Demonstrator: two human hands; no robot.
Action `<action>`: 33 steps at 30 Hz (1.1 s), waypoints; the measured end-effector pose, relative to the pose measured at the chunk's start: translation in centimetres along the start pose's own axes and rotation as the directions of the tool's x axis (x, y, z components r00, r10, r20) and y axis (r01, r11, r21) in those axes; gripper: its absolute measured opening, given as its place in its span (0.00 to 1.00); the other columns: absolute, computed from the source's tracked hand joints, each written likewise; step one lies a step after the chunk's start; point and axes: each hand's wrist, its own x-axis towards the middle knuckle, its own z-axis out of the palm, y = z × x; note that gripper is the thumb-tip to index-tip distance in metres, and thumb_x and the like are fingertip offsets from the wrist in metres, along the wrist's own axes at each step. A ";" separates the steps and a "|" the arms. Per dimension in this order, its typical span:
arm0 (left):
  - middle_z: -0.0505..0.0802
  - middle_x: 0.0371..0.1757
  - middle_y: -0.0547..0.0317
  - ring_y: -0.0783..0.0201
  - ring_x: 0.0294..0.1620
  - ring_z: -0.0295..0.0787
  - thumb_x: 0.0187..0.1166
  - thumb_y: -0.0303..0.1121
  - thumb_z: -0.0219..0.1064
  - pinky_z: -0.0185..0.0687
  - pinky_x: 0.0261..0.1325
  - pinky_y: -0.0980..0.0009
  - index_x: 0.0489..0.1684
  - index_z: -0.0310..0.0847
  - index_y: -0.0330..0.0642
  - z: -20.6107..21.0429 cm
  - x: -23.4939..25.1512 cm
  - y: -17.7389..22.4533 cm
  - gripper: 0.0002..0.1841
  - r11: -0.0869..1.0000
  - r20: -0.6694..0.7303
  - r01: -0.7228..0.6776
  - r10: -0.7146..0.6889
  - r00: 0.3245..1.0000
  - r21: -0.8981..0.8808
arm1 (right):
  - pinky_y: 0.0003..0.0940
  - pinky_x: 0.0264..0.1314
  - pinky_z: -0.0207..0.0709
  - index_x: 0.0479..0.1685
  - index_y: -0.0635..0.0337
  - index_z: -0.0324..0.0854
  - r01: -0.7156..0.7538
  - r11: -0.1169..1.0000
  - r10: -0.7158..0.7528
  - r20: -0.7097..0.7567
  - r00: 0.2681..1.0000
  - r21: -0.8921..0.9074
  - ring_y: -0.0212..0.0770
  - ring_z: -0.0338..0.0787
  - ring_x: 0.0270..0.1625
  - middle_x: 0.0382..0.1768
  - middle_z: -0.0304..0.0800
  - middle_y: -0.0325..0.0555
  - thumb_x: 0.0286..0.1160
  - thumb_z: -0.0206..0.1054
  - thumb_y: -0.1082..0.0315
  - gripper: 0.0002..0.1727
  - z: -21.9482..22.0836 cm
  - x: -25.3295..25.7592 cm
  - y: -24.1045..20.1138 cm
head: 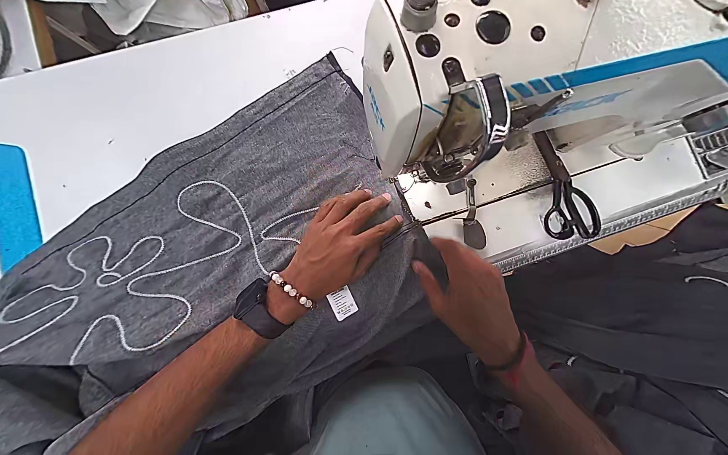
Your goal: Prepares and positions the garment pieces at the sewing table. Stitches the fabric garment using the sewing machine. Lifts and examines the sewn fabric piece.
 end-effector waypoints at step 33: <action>0.80 0.80 0.61 0.53 0.80 0.70 0.84 0.57 0.52 0.55 0.82 0.49 0.81 0.77 0.65 0.5 1.2 0.0 0.28 0.979 -0.011 0.104 -0.103 0.995 0.177 | 0.39 0.30 0.80 0.40 0.52 0.93 -0.053 0.994 0.034 -0.202 0.979 -0.093 0.41 0.88 0.33 0.33 0.88 0.40 0.78 0.68 0.62 0.08 2.5 5.4 -2.4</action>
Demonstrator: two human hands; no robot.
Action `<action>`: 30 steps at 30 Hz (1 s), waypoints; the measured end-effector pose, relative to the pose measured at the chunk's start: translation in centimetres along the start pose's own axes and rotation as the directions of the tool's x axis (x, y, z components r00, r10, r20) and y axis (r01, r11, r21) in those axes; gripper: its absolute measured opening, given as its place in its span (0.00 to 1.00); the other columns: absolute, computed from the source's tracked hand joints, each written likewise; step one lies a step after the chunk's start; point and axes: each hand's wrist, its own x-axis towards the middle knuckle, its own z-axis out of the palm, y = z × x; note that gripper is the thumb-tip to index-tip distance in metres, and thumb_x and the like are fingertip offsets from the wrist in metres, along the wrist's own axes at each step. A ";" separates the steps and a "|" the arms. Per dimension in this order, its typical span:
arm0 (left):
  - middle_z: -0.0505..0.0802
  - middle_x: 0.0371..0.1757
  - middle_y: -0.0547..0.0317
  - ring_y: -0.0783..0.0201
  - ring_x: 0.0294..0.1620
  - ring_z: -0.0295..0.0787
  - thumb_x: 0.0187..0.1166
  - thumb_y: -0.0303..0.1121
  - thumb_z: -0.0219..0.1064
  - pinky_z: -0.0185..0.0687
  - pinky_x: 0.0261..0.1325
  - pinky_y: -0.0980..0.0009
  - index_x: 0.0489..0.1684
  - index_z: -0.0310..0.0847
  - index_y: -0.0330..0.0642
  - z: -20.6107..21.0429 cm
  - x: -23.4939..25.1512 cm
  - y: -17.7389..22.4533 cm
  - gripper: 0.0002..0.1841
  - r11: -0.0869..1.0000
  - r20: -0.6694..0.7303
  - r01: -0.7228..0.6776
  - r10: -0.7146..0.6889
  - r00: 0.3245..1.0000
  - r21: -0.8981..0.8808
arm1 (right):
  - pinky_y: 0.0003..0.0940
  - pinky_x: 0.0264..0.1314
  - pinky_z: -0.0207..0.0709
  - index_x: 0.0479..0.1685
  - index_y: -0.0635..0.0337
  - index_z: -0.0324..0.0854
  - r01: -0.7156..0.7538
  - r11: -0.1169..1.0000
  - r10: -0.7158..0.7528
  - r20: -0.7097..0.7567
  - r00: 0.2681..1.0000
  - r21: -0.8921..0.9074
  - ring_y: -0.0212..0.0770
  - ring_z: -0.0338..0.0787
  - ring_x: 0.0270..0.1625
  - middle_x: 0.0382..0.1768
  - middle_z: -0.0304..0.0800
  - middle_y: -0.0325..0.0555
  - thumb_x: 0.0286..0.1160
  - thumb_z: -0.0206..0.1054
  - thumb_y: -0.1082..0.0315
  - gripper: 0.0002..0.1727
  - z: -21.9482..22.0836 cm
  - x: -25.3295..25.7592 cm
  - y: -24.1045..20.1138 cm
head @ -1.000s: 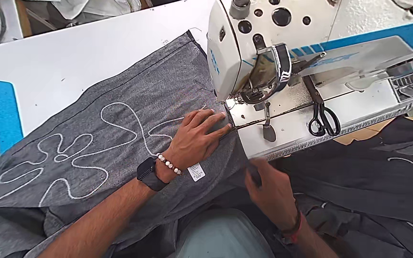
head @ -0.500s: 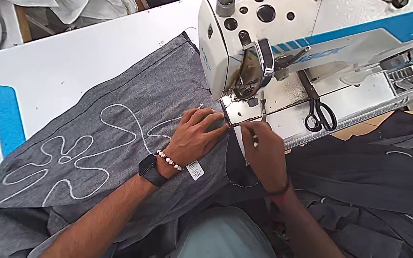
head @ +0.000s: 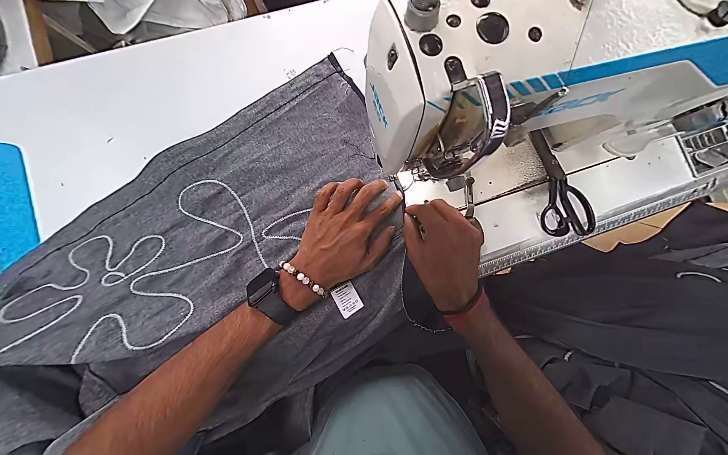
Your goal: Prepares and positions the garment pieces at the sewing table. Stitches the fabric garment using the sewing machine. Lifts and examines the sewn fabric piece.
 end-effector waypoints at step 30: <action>0.83 0.81 0.68 0.53 0.86 0.69 0.86 0.45 0.54 0.57 0.86 0.47 0.73 0.86 0.66 -0.1 0.2 -0.3 0.21 0.980 -0.009 -0.153 0.154 0.988 -0.126 | 0.45 0.46 0.80 0.47 0.41 0.95 -0.251 0.958 0.235 0.123 0.964 0.140 0.41 0.88 0.47 0.41 0.93 0.33 0.78 0.70 0.45 0.15 -1.8 -2.0 1.7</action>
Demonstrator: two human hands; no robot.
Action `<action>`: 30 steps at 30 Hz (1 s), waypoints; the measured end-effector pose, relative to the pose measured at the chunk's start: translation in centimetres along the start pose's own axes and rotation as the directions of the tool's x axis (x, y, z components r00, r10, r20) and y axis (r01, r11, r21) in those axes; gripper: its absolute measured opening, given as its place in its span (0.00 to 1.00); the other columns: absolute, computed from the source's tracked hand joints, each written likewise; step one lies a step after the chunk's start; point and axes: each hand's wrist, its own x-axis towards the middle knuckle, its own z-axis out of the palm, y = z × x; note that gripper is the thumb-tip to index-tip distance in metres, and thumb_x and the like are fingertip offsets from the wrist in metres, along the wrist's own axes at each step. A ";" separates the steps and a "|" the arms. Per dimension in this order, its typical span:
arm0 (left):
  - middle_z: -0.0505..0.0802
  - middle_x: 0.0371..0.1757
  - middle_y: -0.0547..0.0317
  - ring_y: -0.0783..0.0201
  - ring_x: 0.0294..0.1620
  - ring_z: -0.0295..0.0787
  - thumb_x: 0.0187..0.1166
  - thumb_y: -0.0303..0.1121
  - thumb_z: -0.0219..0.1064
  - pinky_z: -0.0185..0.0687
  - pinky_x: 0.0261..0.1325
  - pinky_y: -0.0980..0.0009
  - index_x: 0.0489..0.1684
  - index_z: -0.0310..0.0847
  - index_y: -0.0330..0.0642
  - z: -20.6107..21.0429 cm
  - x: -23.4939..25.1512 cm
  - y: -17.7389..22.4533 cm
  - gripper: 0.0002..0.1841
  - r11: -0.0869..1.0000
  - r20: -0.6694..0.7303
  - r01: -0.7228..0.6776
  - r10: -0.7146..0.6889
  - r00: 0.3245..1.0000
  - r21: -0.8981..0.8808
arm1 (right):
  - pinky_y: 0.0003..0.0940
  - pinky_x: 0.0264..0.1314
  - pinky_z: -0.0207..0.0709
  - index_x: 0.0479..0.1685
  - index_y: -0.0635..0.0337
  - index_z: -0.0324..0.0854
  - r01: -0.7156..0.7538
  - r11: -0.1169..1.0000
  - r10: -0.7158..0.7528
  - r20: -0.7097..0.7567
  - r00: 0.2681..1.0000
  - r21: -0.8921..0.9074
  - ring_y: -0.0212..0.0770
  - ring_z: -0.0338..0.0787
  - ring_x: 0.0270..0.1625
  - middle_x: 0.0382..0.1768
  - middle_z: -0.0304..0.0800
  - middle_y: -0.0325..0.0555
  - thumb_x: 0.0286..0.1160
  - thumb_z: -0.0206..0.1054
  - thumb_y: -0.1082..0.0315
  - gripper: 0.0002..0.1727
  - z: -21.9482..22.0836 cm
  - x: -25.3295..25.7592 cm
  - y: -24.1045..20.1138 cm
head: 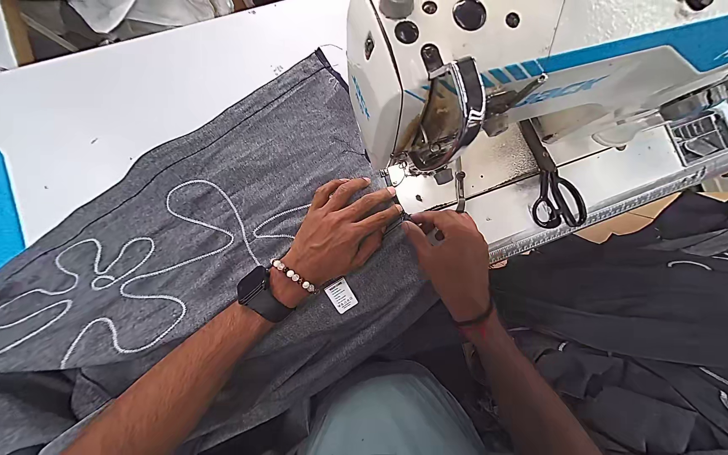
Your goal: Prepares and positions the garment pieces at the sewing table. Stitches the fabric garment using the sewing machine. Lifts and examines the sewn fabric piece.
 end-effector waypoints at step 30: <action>0.92 0.63 0.57 0.47 0.76 0.75 0.86 0.46 0.57 0.60 0.77 0.47 0.63 0.91 0.66 -1.1 2.8 -6.5 0.17 0.989 -0.080 -0.141 0.145 0.986 0.053 | 0.41 0.14 0.65 0.64 0.48 0.90 0.322 0.882 -0.311 0.087 0.946 -0.344 0.46 0.80 0.14 0.12 0.78 0.41 0.85 0.57 0.59 0.19 1.5 3.6 -2.1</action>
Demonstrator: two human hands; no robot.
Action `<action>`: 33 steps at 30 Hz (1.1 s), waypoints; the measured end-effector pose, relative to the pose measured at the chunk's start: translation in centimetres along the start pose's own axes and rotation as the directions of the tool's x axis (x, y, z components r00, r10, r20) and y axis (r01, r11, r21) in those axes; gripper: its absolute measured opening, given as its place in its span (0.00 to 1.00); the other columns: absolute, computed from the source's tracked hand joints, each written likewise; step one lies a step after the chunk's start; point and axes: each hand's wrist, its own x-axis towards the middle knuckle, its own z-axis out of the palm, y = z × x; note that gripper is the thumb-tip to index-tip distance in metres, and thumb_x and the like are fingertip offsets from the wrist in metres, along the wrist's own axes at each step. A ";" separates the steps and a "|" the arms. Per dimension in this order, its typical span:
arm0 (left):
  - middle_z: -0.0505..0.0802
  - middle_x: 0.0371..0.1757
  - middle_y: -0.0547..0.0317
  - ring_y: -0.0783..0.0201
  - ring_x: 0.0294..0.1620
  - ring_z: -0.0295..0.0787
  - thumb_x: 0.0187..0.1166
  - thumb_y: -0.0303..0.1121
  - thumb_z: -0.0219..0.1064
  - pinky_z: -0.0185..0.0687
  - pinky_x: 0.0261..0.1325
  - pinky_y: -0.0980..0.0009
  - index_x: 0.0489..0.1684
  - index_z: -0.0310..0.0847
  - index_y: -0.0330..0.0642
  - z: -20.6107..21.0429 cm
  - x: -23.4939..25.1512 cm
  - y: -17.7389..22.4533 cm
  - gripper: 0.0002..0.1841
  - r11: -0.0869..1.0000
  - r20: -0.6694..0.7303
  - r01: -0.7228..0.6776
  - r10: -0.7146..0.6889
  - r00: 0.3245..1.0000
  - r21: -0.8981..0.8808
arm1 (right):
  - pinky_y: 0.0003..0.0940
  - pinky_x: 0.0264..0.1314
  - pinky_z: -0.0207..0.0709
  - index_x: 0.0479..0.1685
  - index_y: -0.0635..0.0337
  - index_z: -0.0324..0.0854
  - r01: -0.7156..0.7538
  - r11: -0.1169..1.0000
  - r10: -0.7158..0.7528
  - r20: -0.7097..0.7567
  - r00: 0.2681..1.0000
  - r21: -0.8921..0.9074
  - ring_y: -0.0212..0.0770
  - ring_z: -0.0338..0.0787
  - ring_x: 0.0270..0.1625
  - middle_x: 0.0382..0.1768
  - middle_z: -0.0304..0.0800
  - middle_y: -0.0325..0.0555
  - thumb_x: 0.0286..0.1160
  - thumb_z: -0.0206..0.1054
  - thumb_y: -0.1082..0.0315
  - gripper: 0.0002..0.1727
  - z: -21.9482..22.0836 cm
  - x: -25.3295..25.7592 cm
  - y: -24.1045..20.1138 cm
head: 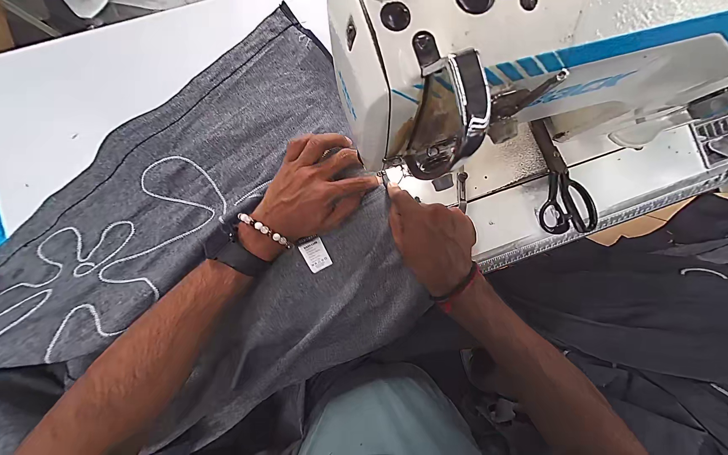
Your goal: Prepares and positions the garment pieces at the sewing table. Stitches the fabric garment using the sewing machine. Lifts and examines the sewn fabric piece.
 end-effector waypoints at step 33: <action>0.87 0.77 0.65 0.59 0.83 0.74 0.89 0.38 0.48 0.65 0.85 0.57 0.73 0.83 0.52 0.9 2.9 -0.7 0.22 0.916 -0.044 0.400 -0.401 0.915 -0.020 | 0.47 0.16 0.72 0.72 0.47 0.86 -0.098 0.995 0.100 -0.179 0.979 0.016 0.45 0.85 0.17 0.19 0.88 0.40 0.85 0.54 0.60 0.23 2.5 -1.3 -1.6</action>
